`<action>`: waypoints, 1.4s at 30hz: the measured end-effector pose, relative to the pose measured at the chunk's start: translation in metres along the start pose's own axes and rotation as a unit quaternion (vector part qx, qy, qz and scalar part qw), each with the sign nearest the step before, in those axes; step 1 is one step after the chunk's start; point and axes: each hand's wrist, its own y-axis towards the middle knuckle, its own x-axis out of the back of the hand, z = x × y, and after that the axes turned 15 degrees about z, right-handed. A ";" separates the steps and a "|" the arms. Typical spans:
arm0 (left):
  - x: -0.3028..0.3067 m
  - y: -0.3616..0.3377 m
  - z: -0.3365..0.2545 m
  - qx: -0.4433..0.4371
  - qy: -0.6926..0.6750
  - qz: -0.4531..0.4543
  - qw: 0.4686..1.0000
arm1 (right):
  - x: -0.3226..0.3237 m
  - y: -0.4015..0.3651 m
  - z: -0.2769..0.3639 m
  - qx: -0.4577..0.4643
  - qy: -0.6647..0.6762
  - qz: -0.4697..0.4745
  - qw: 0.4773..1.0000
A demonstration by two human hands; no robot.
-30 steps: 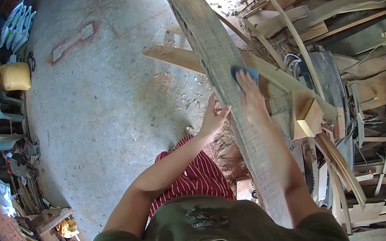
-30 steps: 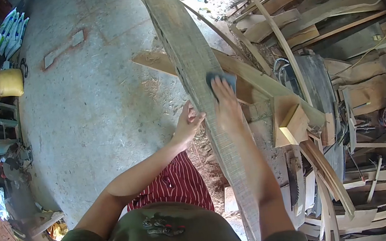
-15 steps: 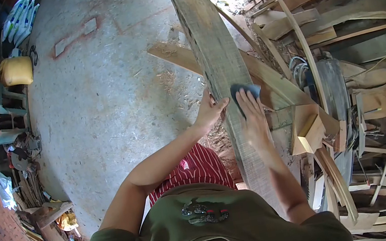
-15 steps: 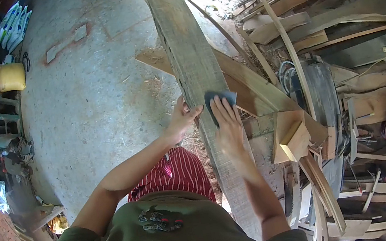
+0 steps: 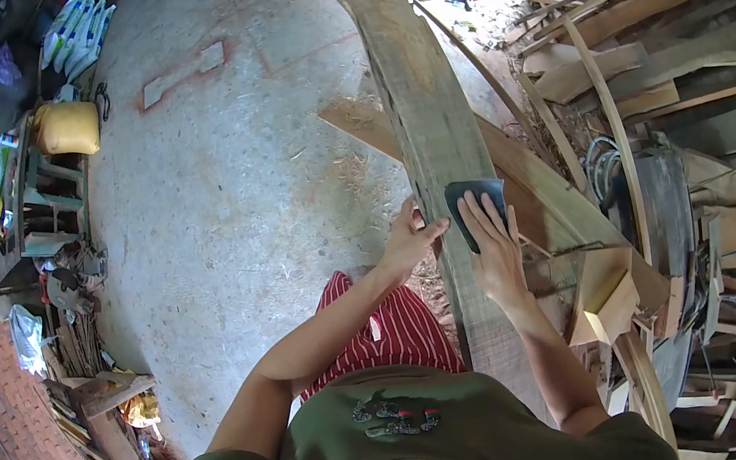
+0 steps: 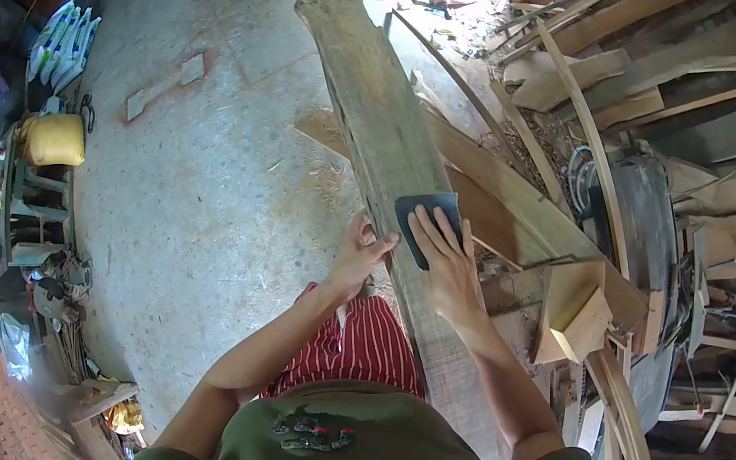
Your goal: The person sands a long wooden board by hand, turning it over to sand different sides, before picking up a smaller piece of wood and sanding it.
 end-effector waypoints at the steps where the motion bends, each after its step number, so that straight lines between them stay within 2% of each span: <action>1: 0.006 0.006 0.011 -0.011 0.009 0.010 1.000 | -0.002 0.003 -0.002 0.007 -0.001 -0.004 1.000; 3: 0.008 0.011 0.017 -0.044 0.025 0.022 0.998 | 0.003 0.032 -0.008 0.018 0.002 -0.013 1.000; 6: 0.006 0.010 0.012 -0.033 0.012 0.025 0.999 | 0.017 0.130 -0.026 0.014 -0.020 -0.053 0.998; 8: 0.011 0.009 0.013 -0.024 0.009 0.038 0.999 | 0.020 0.195 -0.041 0.000 0.017 -0.076 0.997; 10: 0.014 0.011 0.008 -0.016 0.007 0.060 0.998 | 0.021 0.198 -0.030 -0.030 0.012 -0.080 0.996; 12: 0.019 0.018 -0.006 0.040 -0.023 0.057 0.997 | 0.028 0.189 -0.017 -0.038 -0.007 -0.068 0.997; 15: 0.036 0.044 -0.020 0.001 -0.025 0.067 0.997 | 0.018 0.126 0.006 -0.019 -0.036 -0.016 0.999; 18: 0.040 0.059 -0.022 -0.005 -0.002 0.069 0.998 | 0.008 0.120 0.011 -0.011 0.001 -0.024 1.000; 21: 0.038 0.058 -0.022 0.006 -0.022 0.081 0.996 | 0.028 0.197 0.007 0.023 0.016 -0.078 0.997; 22: 0.037 0.057 -0.023 0.022 -0.048 0.080 0.995 | 0.032 0.234 0.000 0.016 -0.011 -0.090 0.996; 23: 0.041 0.061 -0.016 0.003 -0.046 0.095 0.994 | 0.034 0.269 -0.008 0.009 -0.038 -0.101 0.994; 25: 0.037 0.060 -0.020 0.005 -0.029 0.081 0.996 | 0.040 0.316 -0.012 -0.019 -0.004 -0.107 0.994; 28: 0.040 0.058 -0.028 0.014 -0.021 0.082 0.996 | 0.037 0.295 -0.001 -0.009 -0.005 -0.108 0.994; 31: 0.050 0.066 -0.021 0.007 -0.060 0.134 0.989 | 0.018 0.211 0.017 0.006 -0.003 -0.084 0.996; 34: 0.054 0.072 -0.014 0.030 0.003 0.123 0.992 | 0.005 0.173 0.031 -0.027 0.012 -0.057 0.998; 36: 0.053 0.071 -0.013 -0.006 -0.013 0.137 0.990 | 0.011 0.210 0.024 -0.008 0.012 -0.093 0.996; 37: 0.052 0.068 -0.016 0.006 -0.007 0.146 0.989 | 0.016 0.236 0.017 0.014 0.009 -0.127 0.992; 39: 0.050 0.065 -0.028 0.032 -0.053 0.151 0.987 | 0.028 0.298 0.004 -0.010 -0.021 -0.151 0.988; 40: 0.050 0.065 -0.031 0.051 -0.044 0.158 0.985 | 0.032 0.331 -0.004 -0.018 -0.009 -0.154 0.988; 42: 0.046 0.064 -0.040 0.146 0.033 0.085 0.985 | 0.028 0.332 -0.010 -0.056 0.013 -0.160 0.985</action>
